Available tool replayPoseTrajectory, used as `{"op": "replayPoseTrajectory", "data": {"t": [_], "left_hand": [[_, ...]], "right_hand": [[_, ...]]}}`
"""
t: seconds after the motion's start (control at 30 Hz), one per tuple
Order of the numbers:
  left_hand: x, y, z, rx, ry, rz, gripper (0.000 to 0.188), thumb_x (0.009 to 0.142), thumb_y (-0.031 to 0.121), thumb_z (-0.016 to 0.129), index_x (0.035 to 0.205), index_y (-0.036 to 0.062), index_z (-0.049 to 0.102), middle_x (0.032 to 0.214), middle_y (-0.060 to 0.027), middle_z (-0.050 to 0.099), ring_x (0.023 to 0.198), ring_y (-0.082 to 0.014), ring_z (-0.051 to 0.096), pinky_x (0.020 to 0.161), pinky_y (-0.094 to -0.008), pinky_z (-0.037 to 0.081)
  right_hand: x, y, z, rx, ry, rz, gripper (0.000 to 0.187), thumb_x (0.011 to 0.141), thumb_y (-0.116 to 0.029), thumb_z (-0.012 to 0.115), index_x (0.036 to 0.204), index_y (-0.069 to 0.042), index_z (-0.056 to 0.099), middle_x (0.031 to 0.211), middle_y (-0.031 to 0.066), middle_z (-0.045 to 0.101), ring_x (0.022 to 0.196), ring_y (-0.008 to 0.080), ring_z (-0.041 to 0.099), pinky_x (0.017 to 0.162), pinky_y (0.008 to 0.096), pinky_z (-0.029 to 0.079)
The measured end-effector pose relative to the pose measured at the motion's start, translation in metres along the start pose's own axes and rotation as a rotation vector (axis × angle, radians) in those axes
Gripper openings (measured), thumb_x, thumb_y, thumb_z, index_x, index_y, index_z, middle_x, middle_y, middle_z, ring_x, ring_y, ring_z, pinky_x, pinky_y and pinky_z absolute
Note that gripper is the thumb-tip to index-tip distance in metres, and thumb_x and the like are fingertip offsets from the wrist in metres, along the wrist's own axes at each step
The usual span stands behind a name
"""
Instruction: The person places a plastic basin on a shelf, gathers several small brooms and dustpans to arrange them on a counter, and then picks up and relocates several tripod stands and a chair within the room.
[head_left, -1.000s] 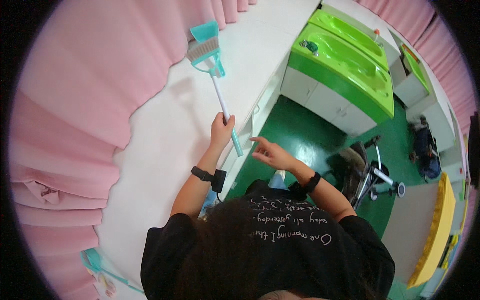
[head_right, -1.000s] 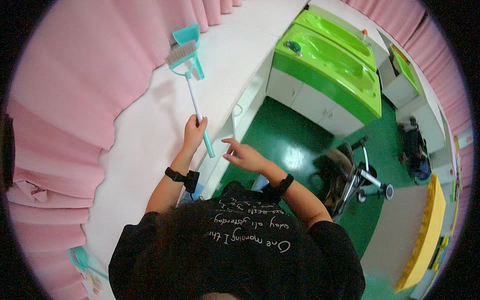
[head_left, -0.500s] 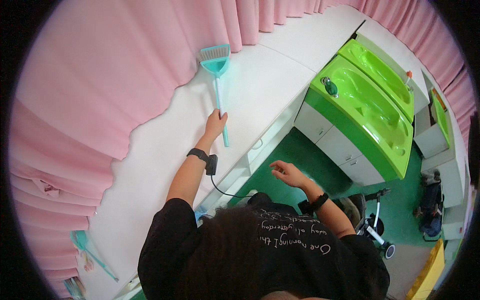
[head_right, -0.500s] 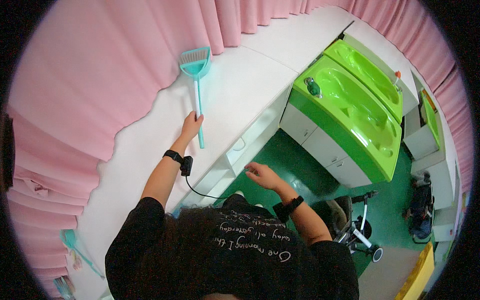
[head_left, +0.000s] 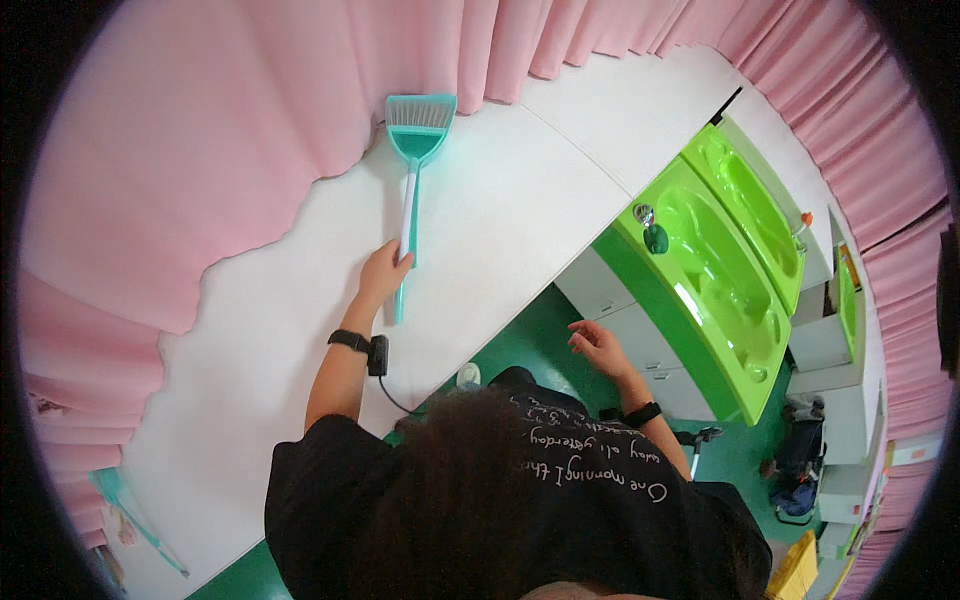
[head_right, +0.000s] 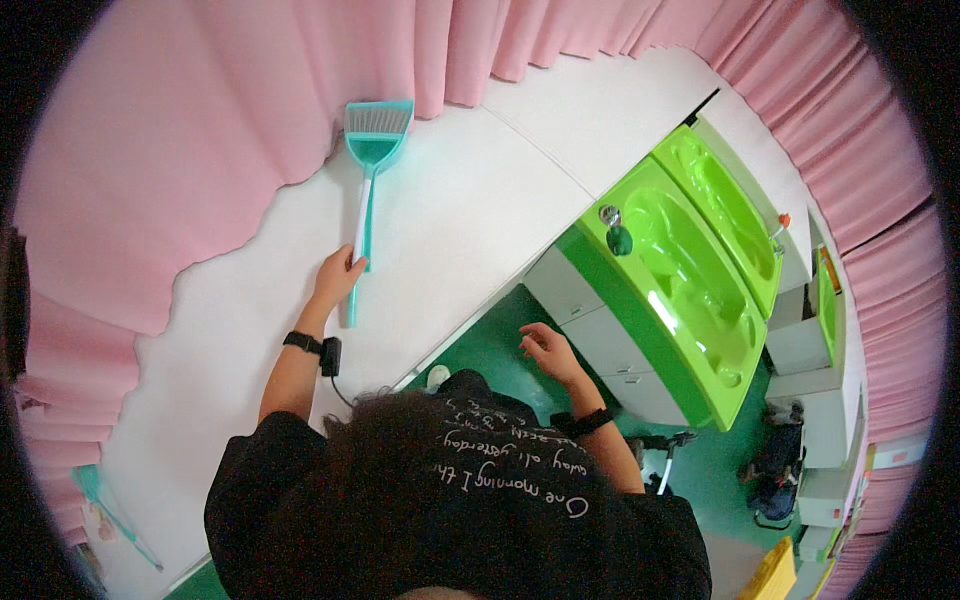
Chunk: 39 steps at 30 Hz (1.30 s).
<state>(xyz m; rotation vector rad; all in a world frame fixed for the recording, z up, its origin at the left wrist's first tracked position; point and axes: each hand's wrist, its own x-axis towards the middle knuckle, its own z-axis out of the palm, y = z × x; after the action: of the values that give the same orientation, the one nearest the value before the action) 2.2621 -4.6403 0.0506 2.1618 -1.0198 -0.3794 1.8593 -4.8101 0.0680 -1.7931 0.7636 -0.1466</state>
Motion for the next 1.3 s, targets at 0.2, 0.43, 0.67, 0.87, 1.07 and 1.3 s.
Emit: {"op": "replayPoseTrajectory", "data": {"t": [0.2,0.43,0.67,0.87,1.07,1.3], "left_hand": [[-0.004,-0.001,-0.005,0.106,0.029,0.064,0.025,0.082,0.029,0.055,0.085,0.0044,0.053,0.077,-0.0118,0.057,0.069,-0.0271,0.057,0.061,-0.0378,0.044],[0.008,0.002,0.003,0.088,0.102,0.007,0.035,0.090,0.033,0.044,0.096,0.0003,0.052,0.089,-0.0153,0.058,0.078,-0.0303,0.057,0.069,-0.0382,0.046],[0.046,-0.006,0.030,-0.211,0.086,-0.209,0.044,0.095,0.035,0.032,0.098,-0.0042,0.052,0.092,-0.0216,0.058,0.082,-0.0335,0.058,0.072,-0.0392,0.046],[0.052,0.004,0.040,-0.537,0.027,-0.488,0.036,0.095,0.031,0.035,0.102,-0.0014,0.048,0.082,-0.0142,0.058,0.071,-0.0228,0.062,0.060,-0.0347,0.049],[0.048,0.028,0.039,-0.857,0.046,-0.525,0.027,0.095,0.029,0.039,0.097,0.0033,0.045,0.073,-0.0074,0.054,0.055,-0.0161,0.056,0.046,-0.0272,0.044],[0.016,0.055,0.043,-0.882,0.249,-0.545,0.019,0.094,0.024,0.042,0.095,0.0052,0.045,0.068,-0.0054,0.052,0.048,-0.0106,0.046,0.041,-0.0245,0.038]], "right_hand": [[0.049,-0.006,-0.003,0.041,-0.052,-0.016,0.024,0.090,-0.014,0.051,0.109,0.000,0.051,0.084,0.0042,0.058,0.075,0.0112,0.055,0.068,0.0257,0.047],[0.086,-0.020,0.001,-0.002,-0.161,-0.071,0.023,0.089,-0.013,0.051,0.109,-0.001,0.052,0.084,0.0036,0.058,0.075,0.0112,0.056,0.067,0.0250,0.046],[0.105,-0.020,-0.016,0.095,-0.172,-0.056,0.025,0.091,-0.013,0.049,0.111,0.000,0.051,0.085,0.0048,0.059,0.076,0.0119,0.055,0.068,0.0248,0.045],[0.123,-0.002,-0.042,0.069,-0.198,-0.107,0.023,0.090,-0.011,0.050,0.109,0.001,0.052,0.086,0.0065,0.060,0.077,0.0130,0.057,0.071,0.0266,0.048],[0.136,-0.001,-0.073,0.158,-0.176,-0.032,0.023,0.089,-0.011,0.050,0.108,0.002,0.053,0.085,0.0064,0.060,0.077,0.0129,0.057,0.070,0.0258,0.047],[0.164,0.021,-0.091,0.179,-0.234,-0.123,0.021,0.090,-0.012,0.051,0.105,0.003,0.054,0.080,0.0053,0.059,0.074,0.0111,0.055,0.067,0.0243,0.045]]}}
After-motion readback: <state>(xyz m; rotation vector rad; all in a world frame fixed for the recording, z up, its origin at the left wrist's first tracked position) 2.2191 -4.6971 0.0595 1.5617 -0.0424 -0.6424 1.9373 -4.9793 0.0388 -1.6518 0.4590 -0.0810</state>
